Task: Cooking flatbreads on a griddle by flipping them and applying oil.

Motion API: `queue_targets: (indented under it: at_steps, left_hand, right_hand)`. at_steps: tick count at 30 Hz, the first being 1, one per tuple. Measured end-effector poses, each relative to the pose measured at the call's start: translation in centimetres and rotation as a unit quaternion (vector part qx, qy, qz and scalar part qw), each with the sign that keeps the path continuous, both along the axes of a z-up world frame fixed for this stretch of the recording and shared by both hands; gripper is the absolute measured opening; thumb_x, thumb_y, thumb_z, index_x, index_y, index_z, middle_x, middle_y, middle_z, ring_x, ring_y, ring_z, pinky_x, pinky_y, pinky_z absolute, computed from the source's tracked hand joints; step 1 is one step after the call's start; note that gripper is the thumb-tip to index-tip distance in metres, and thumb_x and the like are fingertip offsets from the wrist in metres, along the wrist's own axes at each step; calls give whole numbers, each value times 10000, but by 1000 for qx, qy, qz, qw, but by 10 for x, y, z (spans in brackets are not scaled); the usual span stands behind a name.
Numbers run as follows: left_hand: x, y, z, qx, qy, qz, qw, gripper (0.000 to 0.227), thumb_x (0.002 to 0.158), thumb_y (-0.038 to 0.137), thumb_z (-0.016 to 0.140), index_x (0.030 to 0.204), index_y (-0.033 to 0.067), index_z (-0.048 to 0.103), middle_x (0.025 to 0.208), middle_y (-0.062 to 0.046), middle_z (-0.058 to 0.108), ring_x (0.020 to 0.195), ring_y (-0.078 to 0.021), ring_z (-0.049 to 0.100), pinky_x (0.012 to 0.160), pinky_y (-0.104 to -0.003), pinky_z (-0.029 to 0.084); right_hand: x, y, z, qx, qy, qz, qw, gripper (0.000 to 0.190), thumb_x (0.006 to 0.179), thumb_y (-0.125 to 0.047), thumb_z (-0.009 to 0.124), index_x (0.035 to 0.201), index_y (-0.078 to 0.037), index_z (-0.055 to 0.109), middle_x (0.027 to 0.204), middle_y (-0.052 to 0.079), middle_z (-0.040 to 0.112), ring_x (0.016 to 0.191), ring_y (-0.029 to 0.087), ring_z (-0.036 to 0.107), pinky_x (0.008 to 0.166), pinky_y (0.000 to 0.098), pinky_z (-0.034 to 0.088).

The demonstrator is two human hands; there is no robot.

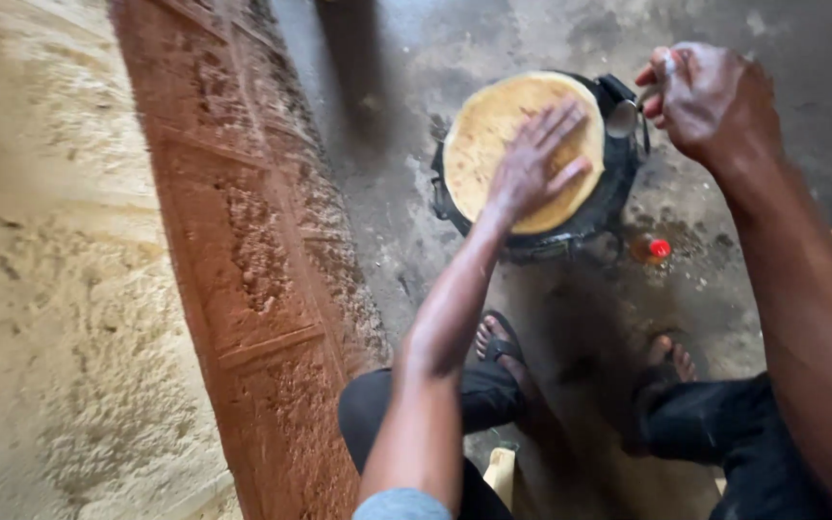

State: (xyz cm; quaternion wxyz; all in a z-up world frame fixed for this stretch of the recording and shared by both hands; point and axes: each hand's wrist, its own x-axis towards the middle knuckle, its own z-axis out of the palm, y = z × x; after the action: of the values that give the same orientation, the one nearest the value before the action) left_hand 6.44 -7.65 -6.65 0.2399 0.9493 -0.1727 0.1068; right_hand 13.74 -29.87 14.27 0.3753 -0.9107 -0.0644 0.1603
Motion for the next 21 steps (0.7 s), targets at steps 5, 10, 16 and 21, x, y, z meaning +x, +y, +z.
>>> queue_targets:
  at_steps: [5,10,16,21]
  left_hand:
    - [17,-30,14,-170,56,318,931,787,1046,635,393,1696,198,316,1805,-81,266,1701,-374,211,1371,-634,75]
    - [-26,-2,24,-15,75,49,996,751,1117,616,475,1745,286,229,1847,-6,179,1749,-295,173,1438,-517,175]
    - [-10,-26,14,-73,62,204,974,718,1085,639,425,1696,271,337,1804,-25,297,1715,-313,234,1390,-551,189]
    - [-15,-27,35,-173,47,203,963,656,1098,518,476,1681,243,359,1805,-107,329,1707,-377,290,1378,-545,266]
  right_hand:
    - [3,1,1,12,-6,14,1000,409,1321,-323,450,1118,-167,770,849,12,760,767,170,738,695,418,549]
    - [4,0,8,18,18,2,1000,370,1313,-293,474,1142,-169,777,847,23,759,755,161,722,696,409,547]
    - [3,-4,-5,35,13,1,999,393,1317,-314,470,1114,-165,772,823,27,749,724,153,719,625,381,533]
    - [6,-7,-9,61,28,7,998,423,1313,-321,411,1135,-151,756,824,35,737,709,138,692,605,348,488]
